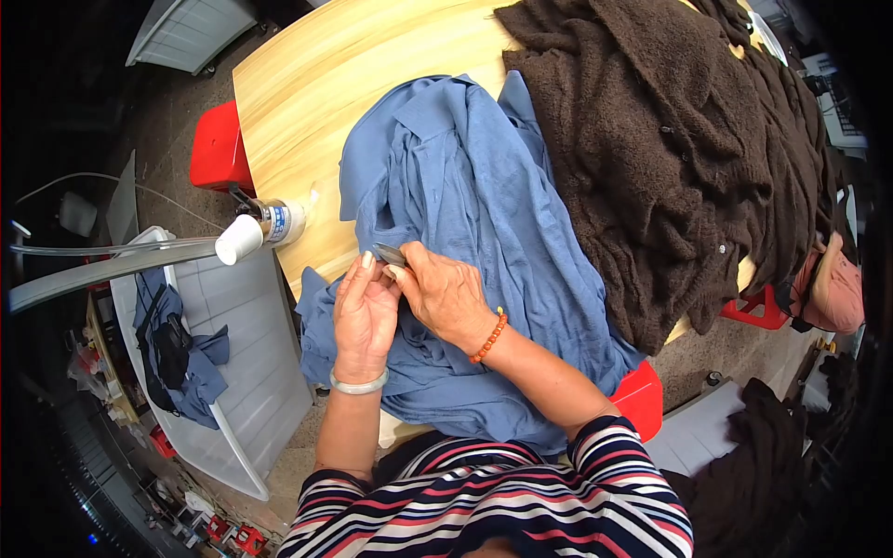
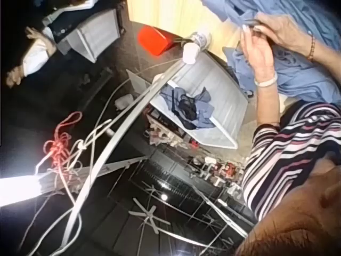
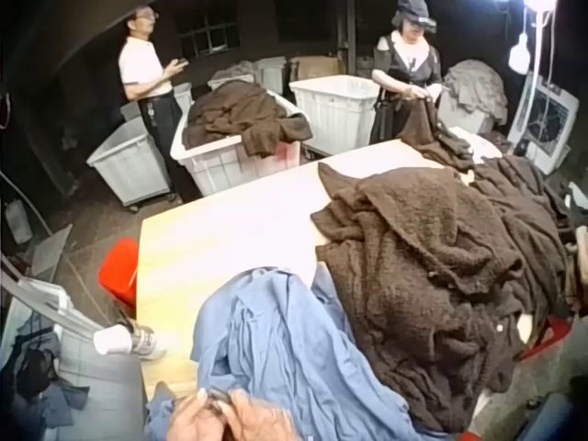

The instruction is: Trimming loose threads from garments using a small hand clipper.

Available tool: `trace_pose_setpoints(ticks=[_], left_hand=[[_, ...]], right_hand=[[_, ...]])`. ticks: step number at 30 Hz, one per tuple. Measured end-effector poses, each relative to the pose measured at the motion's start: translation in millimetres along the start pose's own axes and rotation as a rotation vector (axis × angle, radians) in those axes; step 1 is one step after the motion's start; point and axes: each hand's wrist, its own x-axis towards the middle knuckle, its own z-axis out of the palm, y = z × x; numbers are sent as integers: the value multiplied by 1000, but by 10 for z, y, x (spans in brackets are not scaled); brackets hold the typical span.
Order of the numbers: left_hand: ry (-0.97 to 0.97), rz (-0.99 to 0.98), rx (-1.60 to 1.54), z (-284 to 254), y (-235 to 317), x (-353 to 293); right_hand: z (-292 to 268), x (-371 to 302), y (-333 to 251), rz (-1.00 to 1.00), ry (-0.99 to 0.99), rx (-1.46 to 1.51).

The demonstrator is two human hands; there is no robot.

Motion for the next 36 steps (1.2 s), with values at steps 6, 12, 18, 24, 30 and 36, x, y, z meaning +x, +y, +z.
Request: trace_pose_setpoints(ticks=[6, 12, 18, 24, 30, 36], left_hand=[[-15, -3, 0, -16, 5, 5], [66, 7, 38, 75, 11, 7], [-48, 14, 6, -24, -10, 11], [-46, 10, 29, -11, -14, 8], [39, 10, 68, 95, -21, 0], [-26, 36, 43, 37, -47, 0]], right_hand=[[-11, 13, 28, -22, -4, -7], [-18, -23, 91, 102, 64, 55], [24, -48, 82, 67, 1, 15], [20, -17, 73, 3, 6, 1], [-31, -42, 91, 104, 59, 62], [36, -64, 82, 73, 28, 48]])
